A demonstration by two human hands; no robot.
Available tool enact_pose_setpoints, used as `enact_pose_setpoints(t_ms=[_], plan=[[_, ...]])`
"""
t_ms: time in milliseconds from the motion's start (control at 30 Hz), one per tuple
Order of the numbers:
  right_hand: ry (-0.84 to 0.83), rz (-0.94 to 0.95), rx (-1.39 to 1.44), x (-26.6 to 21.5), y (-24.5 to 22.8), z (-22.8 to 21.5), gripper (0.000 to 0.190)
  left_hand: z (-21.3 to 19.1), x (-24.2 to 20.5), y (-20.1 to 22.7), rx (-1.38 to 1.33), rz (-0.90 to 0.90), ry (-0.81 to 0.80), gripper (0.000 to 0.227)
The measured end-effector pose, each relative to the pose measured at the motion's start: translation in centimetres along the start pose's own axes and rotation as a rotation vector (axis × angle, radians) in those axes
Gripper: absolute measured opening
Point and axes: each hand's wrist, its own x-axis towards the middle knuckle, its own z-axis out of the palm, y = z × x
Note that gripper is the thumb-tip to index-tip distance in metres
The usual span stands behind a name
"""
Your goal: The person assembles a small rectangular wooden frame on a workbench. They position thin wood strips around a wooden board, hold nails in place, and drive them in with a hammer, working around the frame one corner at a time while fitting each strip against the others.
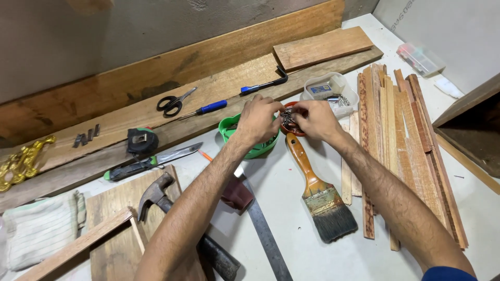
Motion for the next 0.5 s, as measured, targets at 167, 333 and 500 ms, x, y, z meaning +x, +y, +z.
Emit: enact_pose_setpoints(t_ms=[167,333,500], plan=[[0.019,0.077,0.245,-1.0,-4.7,-1.1,0.017,-3.2,-2.5,1.1,-0.139,-0.030,0.049,0.022],[-0.007,-0.008,0.445,-2.5,-11.0,-0.7,0.016,-6.8,-7.3,0.6,-0.334,-0.098,0.118,0.025],[-0.042,-0.043,0.443,-4.7,-19.7,1.1,0.018,-12.2,-14.9,0.3,-0.607,-0.254,0.249,0.021]])
